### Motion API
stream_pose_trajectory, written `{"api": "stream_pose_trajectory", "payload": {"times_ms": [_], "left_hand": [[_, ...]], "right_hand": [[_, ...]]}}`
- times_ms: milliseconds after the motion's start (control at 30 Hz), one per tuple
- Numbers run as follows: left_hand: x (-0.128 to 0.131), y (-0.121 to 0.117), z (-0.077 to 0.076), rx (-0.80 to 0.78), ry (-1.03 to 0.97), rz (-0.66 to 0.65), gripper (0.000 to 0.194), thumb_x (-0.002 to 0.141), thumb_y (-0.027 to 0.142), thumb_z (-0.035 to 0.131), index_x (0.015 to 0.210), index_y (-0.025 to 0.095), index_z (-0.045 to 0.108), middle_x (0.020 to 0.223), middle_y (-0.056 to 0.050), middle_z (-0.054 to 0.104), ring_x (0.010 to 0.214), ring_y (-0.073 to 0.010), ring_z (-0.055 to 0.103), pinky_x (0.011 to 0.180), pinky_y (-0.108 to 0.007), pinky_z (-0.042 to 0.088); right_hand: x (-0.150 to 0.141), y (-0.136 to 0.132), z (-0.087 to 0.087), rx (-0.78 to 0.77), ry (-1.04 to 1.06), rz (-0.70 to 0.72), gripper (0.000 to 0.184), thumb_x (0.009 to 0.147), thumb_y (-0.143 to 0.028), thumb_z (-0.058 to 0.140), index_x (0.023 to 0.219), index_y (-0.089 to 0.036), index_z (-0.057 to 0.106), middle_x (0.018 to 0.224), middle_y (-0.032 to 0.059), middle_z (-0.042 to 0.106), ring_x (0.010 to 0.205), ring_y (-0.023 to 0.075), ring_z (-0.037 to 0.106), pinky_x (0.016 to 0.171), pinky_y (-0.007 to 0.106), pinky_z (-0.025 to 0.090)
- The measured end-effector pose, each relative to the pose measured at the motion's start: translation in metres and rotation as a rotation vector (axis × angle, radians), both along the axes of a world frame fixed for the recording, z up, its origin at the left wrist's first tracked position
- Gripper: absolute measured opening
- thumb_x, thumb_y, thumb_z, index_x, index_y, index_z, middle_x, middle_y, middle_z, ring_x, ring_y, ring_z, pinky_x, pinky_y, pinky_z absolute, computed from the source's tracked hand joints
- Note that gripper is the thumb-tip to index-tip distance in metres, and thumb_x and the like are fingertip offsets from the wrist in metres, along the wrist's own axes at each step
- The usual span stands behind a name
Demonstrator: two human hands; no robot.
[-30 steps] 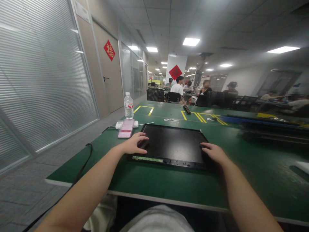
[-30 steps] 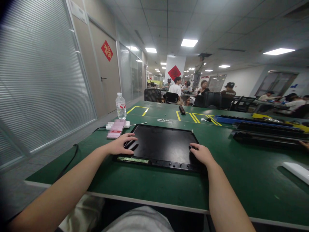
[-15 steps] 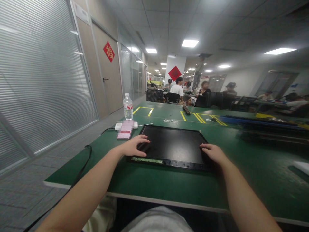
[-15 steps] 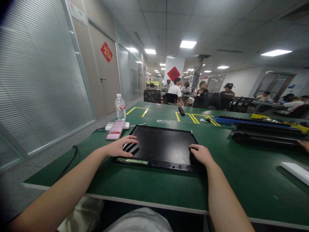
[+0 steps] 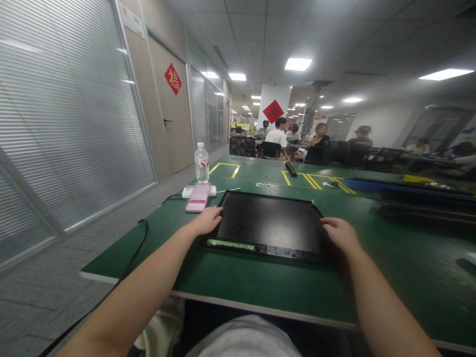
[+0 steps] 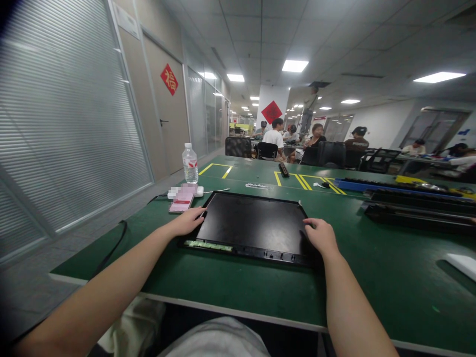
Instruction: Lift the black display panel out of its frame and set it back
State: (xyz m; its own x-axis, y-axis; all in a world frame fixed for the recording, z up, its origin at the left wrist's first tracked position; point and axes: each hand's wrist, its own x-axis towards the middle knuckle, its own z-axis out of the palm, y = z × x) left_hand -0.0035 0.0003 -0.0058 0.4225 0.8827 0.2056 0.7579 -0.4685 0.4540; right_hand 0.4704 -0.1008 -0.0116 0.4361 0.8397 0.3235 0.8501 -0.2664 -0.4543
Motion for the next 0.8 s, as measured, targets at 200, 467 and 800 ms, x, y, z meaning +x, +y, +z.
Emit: {"api": "stream_pose_trajectory", "payload": {"times_ms": [200, 467, 800], "left_hand": [[0.003, 0.001, 0.001, -0.036, -0.032, 0.065, 0.045, 0.085, 0.022, 0.049, 0.125, 0.02, 0.07, 0.136, -0.01, 0.067, 0.134, -0.0297, 0.055, 0.115, -0.041, 0.039], [0.003, -0.004, 0.006, -0.079, -0.153, 0.127, 0.057, 0.081, 0.012, 0.049, 0.134, 0.023, 0.066, 0.134, -0.007, 0.069, 0.126, -0.0299, 0.061, 0.108, -0.042, 0.047], [0.012, -0.009, 0.015, -0.317, -0.681, 0.175, 0.056, 0.073, 0.009, 0.057, 0.127, 0.018, 0.067, 0.116, -0.008, 0.075, 0.101, -0.0265, 0.072, 0.086, -0.039, 0.06]], "right_hand": [[0.012, 0.006, -0.007, -0.177, 0.047, -0.132, 0.045, 0.081, -0.03, 0.053, 0.117, -0.019, 0.076, 0.114, 0.012, 0.074, 0.108, 0.0303, 0.068, 0.096, 0.04, 0.051], [0.013, 0.008, -0.015, -0.182, 0.03, -0.081, 0.049, 0.08, -0.028, 0.054, 0.123, -0.016, 0.074, 0.123, 0.014, 0.071, 0.112, 0.0306, 0.068, 0.093, 0.037, 0.053], [0.018, 0.011, -0.02, -0.127, 0.027, -0.081, 0.036, 0.076, -0.031, 0.059, 0.102, -0.021, 0.081, 0.113, 0.0107, 0.076, 0.104, 0.0301, 0.071, 0.087, 0.036, 0.055]]}}
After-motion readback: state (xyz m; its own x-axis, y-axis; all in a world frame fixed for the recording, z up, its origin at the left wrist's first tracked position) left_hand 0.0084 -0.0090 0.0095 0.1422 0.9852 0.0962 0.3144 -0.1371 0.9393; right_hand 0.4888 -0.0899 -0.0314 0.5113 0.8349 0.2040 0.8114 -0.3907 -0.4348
